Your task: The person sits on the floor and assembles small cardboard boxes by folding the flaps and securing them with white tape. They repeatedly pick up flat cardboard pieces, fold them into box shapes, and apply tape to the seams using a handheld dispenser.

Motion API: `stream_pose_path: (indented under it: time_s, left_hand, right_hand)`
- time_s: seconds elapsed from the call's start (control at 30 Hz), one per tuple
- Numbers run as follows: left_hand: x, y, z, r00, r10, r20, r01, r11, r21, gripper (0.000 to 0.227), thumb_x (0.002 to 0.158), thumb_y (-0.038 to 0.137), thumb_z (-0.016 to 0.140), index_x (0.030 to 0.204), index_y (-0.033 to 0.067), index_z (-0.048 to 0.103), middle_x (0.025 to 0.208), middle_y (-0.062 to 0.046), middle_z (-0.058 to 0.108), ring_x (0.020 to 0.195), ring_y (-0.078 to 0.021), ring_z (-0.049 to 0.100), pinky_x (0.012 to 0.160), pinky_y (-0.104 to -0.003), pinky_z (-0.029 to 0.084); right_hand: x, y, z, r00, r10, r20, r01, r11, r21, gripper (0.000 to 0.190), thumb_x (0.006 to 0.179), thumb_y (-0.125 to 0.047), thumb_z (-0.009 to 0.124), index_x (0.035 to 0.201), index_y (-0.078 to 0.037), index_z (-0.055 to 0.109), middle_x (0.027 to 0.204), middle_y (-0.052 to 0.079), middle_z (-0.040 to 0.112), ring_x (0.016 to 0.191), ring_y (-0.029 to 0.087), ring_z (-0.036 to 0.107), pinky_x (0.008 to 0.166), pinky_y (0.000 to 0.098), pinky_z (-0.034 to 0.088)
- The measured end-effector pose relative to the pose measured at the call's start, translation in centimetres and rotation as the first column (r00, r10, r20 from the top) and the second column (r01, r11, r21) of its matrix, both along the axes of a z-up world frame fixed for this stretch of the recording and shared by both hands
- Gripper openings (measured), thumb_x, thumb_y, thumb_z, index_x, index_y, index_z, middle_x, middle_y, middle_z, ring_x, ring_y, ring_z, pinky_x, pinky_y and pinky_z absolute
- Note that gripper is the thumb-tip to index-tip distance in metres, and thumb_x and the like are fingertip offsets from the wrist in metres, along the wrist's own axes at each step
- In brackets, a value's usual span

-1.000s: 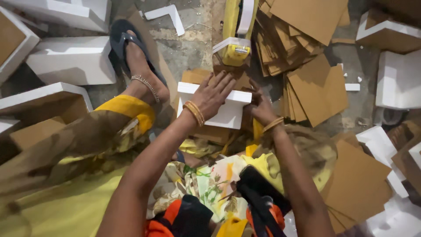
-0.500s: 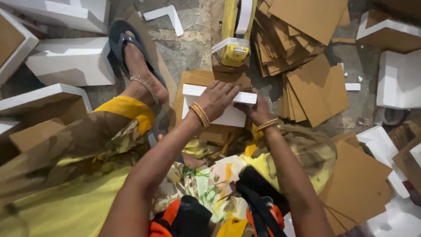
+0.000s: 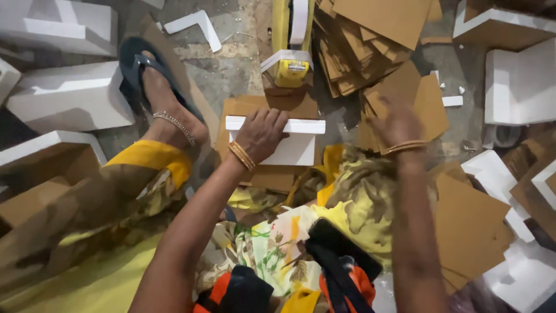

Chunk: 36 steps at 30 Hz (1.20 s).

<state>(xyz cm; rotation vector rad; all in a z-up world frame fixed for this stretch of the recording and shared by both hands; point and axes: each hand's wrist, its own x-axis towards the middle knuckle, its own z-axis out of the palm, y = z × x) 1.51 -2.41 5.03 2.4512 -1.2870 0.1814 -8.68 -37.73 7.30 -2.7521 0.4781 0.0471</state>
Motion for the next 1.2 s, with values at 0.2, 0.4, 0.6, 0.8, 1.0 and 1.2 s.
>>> stream_pose_path:
  time_s: [0.2, 0.4, 0.6, 0.8, 1.0, 1.2]
  left_hand:
    - [0.1, 0.1, -0.3, 0.997, 0.019, 0.072, -0.015, 0.998, -0.058, 0.048, 0.090, 0.039, 0.067, 0.124, 0.0055, 0.058, 0.111, -0.009, 0.063, 0.101, -0.0258, 0.061, 0.088, -0.040, 0.046]
    - [0.0, 0.0, -0.3, 0.999, 0.032, 0.029, -0.032, 0.999, -0.028, 0.045, 0.091, 0.039, 0.068, 0.122, 0.0070, 0.059, 0.109, -0.008, 0.063, 0.100, -0.0260, 0.061, 0.087, -0.040, 0.046]
    - [-0.5, 0.0, -0.2, 0.999, 0.045, -0.019, -0.046, 0.998, -0.052, 0.044, 0.090, 0.037, 0.069, 0.121, 0.0076, 0.058, 0.107, -0.008, 0.063, 0.101, -0.0270, 0.061, 0.088, -0.041, 0.047]
    - [-0.5, -0.1, 1.1, 0.987, 0.057, -0.149, -0.071, 0.993, -0.096, 0.040, 0.085, 0.031, 0.076, 0.115, 0.0102, 0.060, 0.104, -0.008, 0.065, 0.097, -0.0290, 0.063, 0.087, -0.042, 0.047]
    - [-0.3, -0.4, 0.6, 0.983, 0.082, -0.163, -0.091, 0.994, -0.052, 0.039, 0.080, 0.030, 0.080, 0.107, 0.0089, 0.062, 0.094, -0.010, 0.065, 0.089, -0.0311, 0.064, 0.079, -0.044, 0.049]
    - [2.5, -1.0, -2.2, 0.979, -0.092, -0.180, 0.096, 0.995, 0.017, 0.035, 0.080, 0.028, 0.073, 0.110, 0.0141, 0.064, 0.096, -0.009, 0.070, 0.087, -0.0301, 0.069, 0.066, -0.044, 0.053]
  right_hand:
    - [1.2, -4.4, 1.5, 0.950, -0.075, -0.304, 0.039, 0.992, -0.122, 0.101, 0.059, -0.041, 0.095, 0.145, -0.014, 0.052, 0.133, 0.026, 0.053, 0.115, 0.047, 0.058, 0.095, 0.0524, 0.050]
    - [0.2, -7.6, -0.6, 0.937, -0.055, -0.344, 0.031, 0.997, -0.074, 0.082, 0.065, -0.036, 0.093, 0.136, -0.010, 0.060, 0.132, 0.021, 0.056, 0.115, 0.043, 0.061, 0.099, 0.0489, 0.051]
    - [-1.6, -11.3, -3.7, 0.980, -0.096, -0.176, 0.118, 0.986, 0.118, 0.047, 0.087, -0.026, 0.070, 0.132, -0.012, 0.066, 0.127, 0.015, 0.068, 0.117, 0.035, 0.069, 0.101, 0.0452, 0.055]
    - [-1.2, -5.0, -2.4, 0.994, -0.103, -0.033, 0.091, 0.962, -0.258, 0.045, 0.086, -0.009, 0.060, 0.131, -0.011, 0.065, 0.125, 0.021, 0.060, 0.112, 0.045, 0.060, 0.092, 0.0559, 0.049]
    - [-4.5, 5.9, 4.8, 0.826, 0.195, 0.529, -0.126, 0.978, -0.165, 0.040, 0.108, -0.008, 0.055, 0.148, -0.004, 0.052, 0.140, 0.021, 0.057, 0.129, 0.043, 0.057, 0.112, 0.0498, 0.047]
    - [-6.0, 17.3, 3.5, 0.668, 0.647, 0.368, -0.615, 0.758, -0.216, 0.052, 0.098, -0.014, 0.066, 0.147, -0.007, 0.050, 0.143, 0.016, 0.054, 0.131, 0.035, 0.052, 0.109, 0.0471, 0.044]
